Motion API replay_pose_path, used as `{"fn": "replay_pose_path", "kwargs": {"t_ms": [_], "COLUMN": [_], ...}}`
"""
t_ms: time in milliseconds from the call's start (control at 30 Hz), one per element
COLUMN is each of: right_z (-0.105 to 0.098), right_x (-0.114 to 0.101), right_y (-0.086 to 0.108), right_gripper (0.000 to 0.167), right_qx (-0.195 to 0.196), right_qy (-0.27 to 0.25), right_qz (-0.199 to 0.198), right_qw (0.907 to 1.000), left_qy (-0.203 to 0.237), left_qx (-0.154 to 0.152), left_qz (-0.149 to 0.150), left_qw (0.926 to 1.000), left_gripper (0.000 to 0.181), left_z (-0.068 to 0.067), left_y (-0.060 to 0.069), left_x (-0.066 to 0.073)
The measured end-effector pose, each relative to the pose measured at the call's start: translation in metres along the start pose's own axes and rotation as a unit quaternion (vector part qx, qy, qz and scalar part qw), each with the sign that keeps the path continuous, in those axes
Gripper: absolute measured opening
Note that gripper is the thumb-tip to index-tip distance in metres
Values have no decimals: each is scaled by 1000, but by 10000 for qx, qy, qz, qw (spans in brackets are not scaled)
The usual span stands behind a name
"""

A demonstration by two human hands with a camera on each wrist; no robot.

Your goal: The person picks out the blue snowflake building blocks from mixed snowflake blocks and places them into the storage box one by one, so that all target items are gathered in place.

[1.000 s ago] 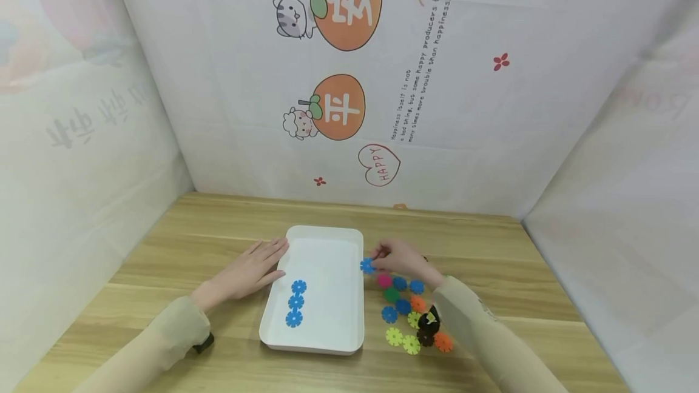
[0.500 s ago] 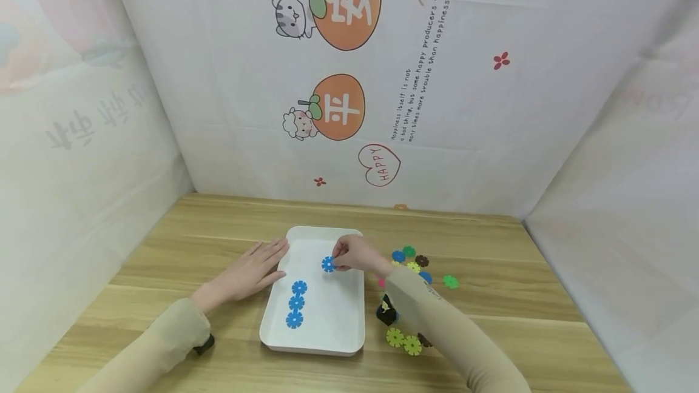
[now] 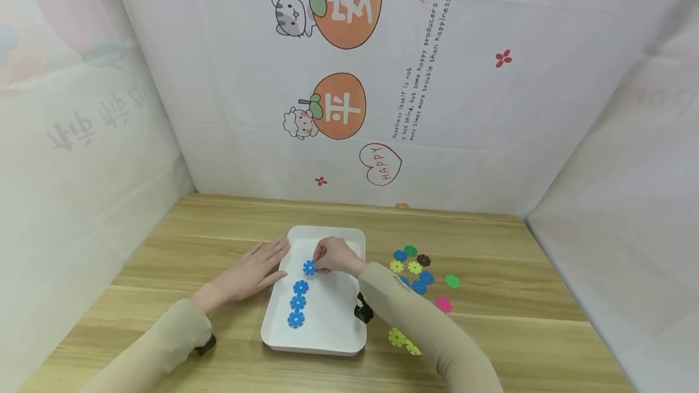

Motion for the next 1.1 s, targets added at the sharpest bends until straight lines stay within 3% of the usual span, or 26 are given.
{"fn": "replay_pose_path", "kwargs": {"t_ms": [533,1100], "right_z": [14,19], "right_x": [-4,-10], "right_y": [-12,-15], "right_gripper": [8,4], "right_qx": [22,-55], "right_qy": [399,467], "right_qz": [-78,-213], "right_qw": [9992,9987], "left_qy": [39,-10], "left_qx": [53,89], "left_qz": [41,68], "left_qw": [10000,9999], "left_gripper": [69,69], "left_z": [-4,-2], "left_y": [-1,1], "left_x": [3,1]}}
Point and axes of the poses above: each hand's wrist, its own y-axis away from the middle knuckle, its own z-axis out of the palm, x = y × z, the point moved 9 cm from there along -y, towards the middle knuckle, and after that the axes turned 8 degrees about y, right-handed, at the moved point
